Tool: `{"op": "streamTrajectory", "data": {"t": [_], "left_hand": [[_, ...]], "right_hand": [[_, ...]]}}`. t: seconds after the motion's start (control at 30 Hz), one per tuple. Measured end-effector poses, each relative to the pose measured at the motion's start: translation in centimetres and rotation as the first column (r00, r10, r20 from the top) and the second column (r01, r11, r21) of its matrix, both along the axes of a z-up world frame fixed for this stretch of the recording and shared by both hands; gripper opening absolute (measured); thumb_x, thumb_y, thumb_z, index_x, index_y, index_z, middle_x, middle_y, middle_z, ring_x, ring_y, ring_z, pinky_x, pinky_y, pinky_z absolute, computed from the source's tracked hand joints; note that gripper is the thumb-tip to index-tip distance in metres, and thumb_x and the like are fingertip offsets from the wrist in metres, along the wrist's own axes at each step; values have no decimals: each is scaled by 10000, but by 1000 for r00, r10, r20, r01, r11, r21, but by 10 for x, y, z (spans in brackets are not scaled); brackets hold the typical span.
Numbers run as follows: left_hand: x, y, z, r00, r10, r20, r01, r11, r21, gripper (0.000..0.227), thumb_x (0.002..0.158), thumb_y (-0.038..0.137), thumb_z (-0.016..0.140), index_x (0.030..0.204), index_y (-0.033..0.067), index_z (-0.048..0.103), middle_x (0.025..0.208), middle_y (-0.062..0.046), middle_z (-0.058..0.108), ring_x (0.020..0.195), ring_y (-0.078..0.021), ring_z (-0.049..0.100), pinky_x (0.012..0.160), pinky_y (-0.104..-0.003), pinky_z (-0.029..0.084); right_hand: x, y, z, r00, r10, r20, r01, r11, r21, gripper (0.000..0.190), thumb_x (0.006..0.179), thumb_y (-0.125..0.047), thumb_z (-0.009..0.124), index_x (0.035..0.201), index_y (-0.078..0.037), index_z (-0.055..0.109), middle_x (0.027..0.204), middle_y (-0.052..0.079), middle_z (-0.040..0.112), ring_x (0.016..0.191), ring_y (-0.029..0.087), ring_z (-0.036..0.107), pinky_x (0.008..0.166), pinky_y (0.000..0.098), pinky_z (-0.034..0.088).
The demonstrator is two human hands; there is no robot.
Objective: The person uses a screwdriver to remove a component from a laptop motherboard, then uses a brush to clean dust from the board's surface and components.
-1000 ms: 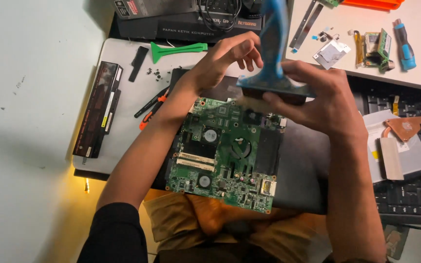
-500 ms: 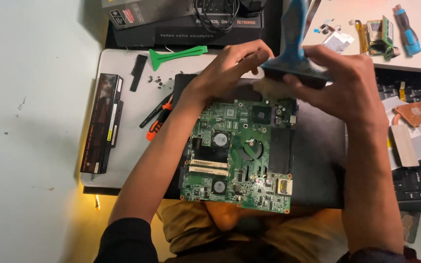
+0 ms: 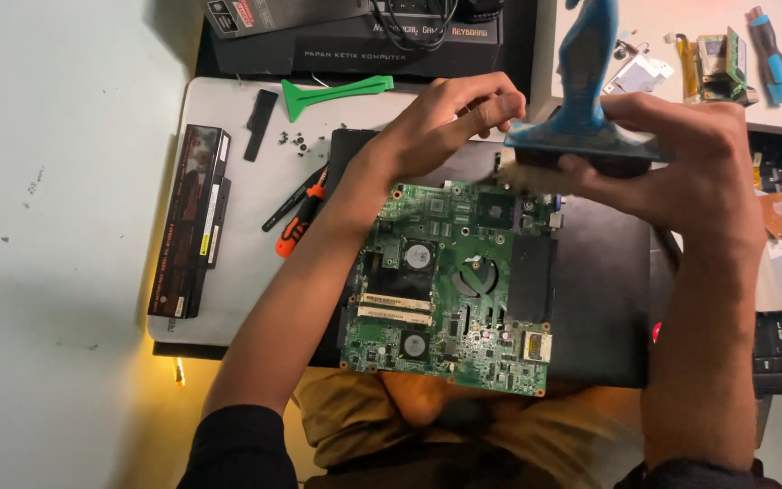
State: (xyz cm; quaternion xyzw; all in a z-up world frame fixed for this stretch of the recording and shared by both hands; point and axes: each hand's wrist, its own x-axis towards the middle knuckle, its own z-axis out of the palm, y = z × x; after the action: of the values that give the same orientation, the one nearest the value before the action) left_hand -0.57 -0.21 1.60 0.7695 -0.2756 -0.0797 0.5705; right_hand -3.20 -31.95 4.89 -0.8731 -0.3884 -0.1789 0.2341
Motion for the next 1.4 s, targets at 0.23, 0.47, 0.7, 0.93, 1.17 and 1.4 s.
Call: {"op": "streamTrajectory", "data": {"t": [0.23,0.47,0.7,0.93,1.17,1.4], "left_hand": [[31,2,-57,983,-43,178,56,996,-69,825,1073,942,355,1018,152,585,931,2,617,845,-145,534,777,-369,406],[1,2,2,1000,-15,18,15,1000,-1,800,1035,865,349,1121,172,740,1136,-26,757,948,-171,664,949,-365,507],[8,1,-10,997,-42,63,45,998,-33,817,1092,851,333,1135,147,746,1103,-33,769,1035,-190,687,961,-367,534],[3,1,-4,998,-27,57,28,999,-28,746,1116,799,329,1110,142,681,1049,-42,749,951,-181,669,946,-341,527],[7,2,-12,999,14,40,-14,1000,-19,862,1077,847,359,1093,89,768,1121,-63,789,978,-175,664,932,-363,540],[-1,1,0,1000,30,9,-30,999,36,781,1036,878,324,1090,203,714,1112,-14,725,996,-153,668,900,-345,471]], "right_hand": [[1,43,-17,981,58,185,-54,998,-29,271,1156,-211,1063,1360,-129,904,1239,59,937,1106,210,904,818,392,614],[3,18,-2,993,112,-29,-109,991,78,314,1129,-100,1047,1353,36,874,1090,130,872,853,166,734,805,380,593],[4,22,-5,988,3,151,0,1000,-23,301,1175,-226,1049,1405,-106,897,1199,50,907,975,176,809,774,389,547],[7,25,-15,933,-93,347,142,983,-119,292,1254,-385,1043,1473,-231,925,1324,-31,969,1085,177,906,718,396,499],[5,22,-15,994,-12,113,19,998,-61,392,1111,-223,1050,1483,-166,941,1232,78,945,957,199,855,812,381,587],[4,17,-13,998,21,54,-22,999,25,373,1146,-221,1129,1418,-50,940,1005,76,810,848,137,675,800,373,538]]}}
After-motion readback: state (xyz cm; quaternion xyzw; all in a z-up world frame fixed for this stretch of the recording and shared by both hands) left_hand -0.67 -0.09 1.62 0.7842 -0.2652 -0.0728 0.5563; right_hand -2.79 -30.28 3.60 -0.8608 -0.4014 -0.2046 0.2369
